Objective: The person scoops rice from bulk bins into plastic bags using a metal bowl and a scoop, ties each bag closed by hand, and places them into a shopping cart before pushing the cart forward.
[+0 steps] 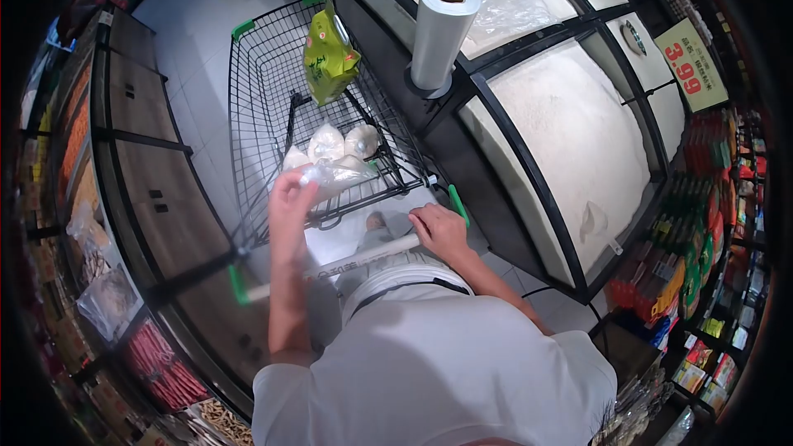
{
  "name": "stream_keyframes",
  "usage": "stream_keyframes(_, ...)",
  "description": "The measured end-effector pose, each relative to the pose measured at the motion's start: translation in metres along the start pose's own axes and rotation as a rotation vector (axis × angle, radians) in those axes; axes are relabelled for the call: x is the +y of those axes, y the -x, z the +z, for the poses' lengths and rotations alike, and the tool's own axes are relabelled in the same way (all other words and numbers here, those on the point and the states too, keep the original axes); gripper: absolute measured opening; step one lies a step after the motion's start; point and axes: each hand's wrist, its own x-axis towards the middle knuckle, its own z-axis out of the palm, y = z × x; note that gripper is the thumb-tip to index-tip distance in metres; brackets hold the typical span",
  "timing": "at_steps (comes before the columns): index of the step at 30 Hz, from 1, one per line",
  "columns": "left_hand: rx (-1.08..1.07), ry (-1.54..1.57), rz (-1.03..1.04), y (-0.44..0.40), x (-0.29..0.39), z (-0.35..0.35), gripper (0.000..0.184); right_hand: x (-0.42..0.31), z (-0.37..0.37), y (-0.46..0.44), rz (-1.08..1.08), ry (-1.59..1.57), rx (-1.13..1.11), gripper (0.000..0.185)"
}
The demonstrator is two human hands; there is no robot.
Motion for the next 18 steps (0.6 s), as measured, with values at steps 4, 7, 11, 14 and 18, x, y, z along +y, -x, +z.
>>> stream_keyframes(4, 0.080, 0.002, 0.010, -0.006, -0.002, -0.012, 0.014, 0.002, -0.001, -0.003, -0.002, 0.009, 0.000, 0.010)
stream_keyframes(7, 0.141, 0.006, 0.031, -0.011, 0.004, -0.019, 0.013, 0.006, 0.001, -0.003, -0.007, 0.013, 0.008, 0.011)
stream_keyframes(11, 0.211, -0.009, 0.099, -0.021, 0.014, -0.031, 0.013, 0.006, 0.001, -0.007, -0.008, 0.012, 0.009, 0.011)
stream_keyframes(14, 0.253, -0.028, 0.129, -0.028, 0.017, -0.045, 0.014, 0.007, 0.001, -0.010, -0.011, 0.009, 0.016, 0.011)
stream_keyframes(18, 0.326, -0.071, 0.167, -0.044, 0.010, -0.070, 0.018, 0.010, 0.004, -0.011, 0.010, 0.021, 0.011, 0.010)
